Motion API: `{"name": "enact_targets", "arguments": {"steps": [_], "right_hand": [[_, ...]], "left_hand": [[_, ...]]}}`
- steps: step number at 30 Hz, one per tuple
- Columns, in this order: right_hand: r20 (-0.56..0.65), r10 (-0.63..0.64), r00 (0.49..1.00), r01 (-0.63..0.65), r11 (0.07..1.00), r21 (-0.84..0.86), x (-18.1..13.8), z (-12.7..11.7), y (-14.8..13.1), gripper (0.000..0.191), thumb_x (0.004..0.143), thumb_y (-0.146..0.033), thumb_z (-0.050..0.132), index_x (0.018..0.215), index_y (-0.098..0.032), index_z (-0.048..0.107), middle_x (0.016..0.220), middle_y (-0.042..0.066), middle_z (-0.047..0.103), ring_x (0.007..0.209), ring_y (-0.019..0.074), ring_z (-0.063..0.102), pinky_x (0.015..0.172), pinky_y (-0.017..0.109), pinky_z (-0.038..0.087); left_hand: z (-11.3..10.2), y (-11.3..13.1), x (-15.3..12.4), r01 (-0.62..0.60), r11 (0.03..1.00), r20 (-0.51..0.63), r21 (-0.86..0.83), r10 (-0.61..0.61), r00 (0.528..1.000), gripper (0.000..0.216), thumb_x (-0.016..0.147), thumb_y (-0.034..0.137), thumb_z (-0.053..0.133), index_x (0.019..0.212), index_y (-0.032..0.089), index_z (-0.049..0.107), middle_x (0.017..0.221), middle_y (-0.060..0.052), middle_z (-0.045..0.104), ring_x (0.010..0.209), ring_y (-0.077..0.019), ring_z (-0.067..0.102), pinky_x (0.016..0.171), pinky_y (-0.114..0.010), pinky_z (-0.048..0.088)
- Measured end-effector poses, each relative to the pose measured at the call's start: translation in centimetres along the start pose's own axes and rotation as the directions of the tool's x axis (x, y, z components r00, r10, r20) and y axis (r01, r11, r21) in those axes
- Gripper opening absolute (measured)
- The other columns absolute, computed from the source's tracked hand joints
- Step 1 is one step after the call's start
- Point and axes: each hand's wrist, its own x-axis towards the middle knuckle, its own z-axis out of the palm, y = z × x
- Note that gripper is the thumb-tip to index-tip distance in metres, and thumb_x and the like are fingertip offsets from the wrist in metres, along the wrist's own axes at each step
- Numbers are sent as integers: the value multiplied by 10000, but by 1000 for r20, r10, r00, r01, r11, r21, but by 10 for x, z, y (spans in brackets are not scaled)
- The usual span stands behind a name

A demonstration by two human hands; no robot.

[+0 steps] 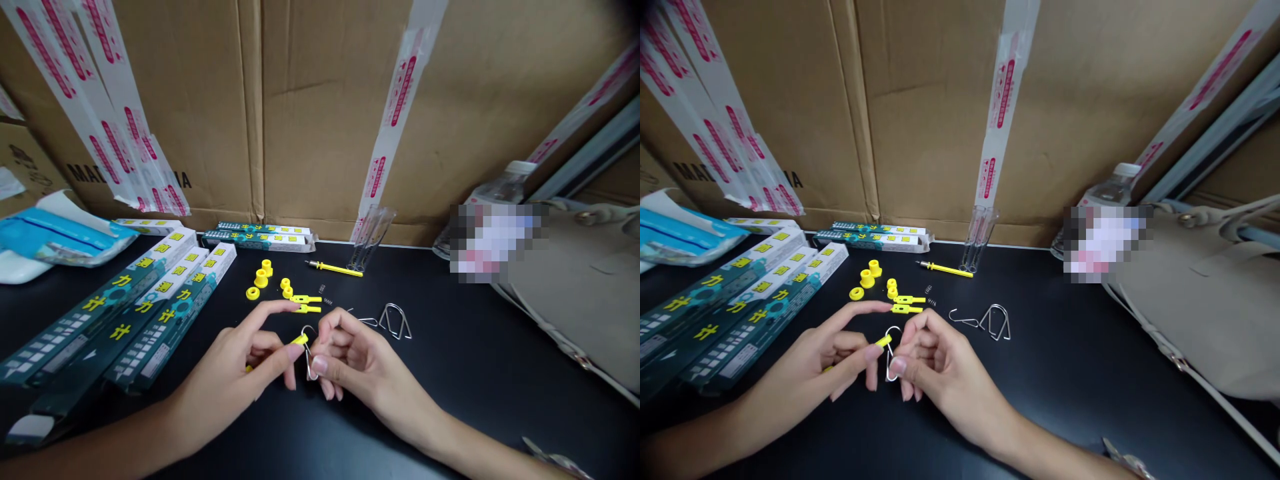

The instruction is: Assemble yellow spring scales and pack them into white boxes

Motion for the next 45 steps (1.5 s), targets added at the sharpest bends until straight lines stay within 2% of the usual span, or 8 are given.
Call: {"name": "enact_targets", "arguments": {"steps": [14,22,28,33,36,39,41,45], "right_hand": [[101,-35,994,27,996,80,4,-5,1,345,839,-334,792,898,-202,479,705,-41,628,593,70,503,525,180,364],[84,-22,996,20,999,26,6,-6,-1,344,817,-358,806,817,-170,518,650,-57,610,527,46,495,515,168,385],[3,-47,999,47,999,-26,4,-3,-1,284,855,-372,765,910,-166,578,703,-28,690,643,78,628,656,195,505],[-55,-110,992,94,967,-238,-2,-4,1,198,848,-310,773,934,-183,647,812,-6,756,759,114,713,743,208,560],[21,-364,931,304,742,-597,-6,-7,3,76,941,-219,655,993,-178,691,874,18,775,789,129,741,746,207,571],[234,-608,759,506,324,-800,-8,-10,4,148,945,-104,623,1072,-140,690,939,53,777,794,135,737,756,212,572],[339,-656,675,539,124,-833,-9,-11,3,169,936,-70,628,1095,-99,676,925,77,776,757,143,725,728,227,579],[462,-645,608,551,-75,-831,-11,-9,-1,151,939,-34,605,1082,-33,655,877,117,766,717,167,709,663,265,586]], "left_hand": [[-3,6,2,116,992,244,-58,-98,965,359,922,420,579,1207,211,515,598,36,731,462,-122,562,488,-204,423],[-1,3,0,85,996,186,4,-84,979,243,935,445,580,967,207,547,572,58,687,509,-107,520,524,-211,363],[0,-1,0,39,996,141,-84,-27,990,170,945,375,566,943,206,564,814,11,734,638,-121,630,627,-230,462],[-1,-1,-1,36,998,109,-43,-31,994,196,955,397,547,881,215,537,640,50,671,617,-127,589,605,-235,409],[-2,-1,-1,37,999,104,-34,-33,994,235,975,406,509,829,221,505,626,54,664,573,-113,530,571,-234,375],[-2,-2,0,56,997,118,-53,-49,992,233,981,430,488,866,228,495,595,64,653,514,-106,472,514,-229,344],[-2,-2,0,73,995,142,-63,-63,988,221,978,435,484,890,232,484,589,65,654,489,-105,469,494,-226,345],[-2,0,0,83,994,184,-68,-70,980,211,978,437,467,918,236,466,594,60,669,470,-105,481,488,-224,364]]}}
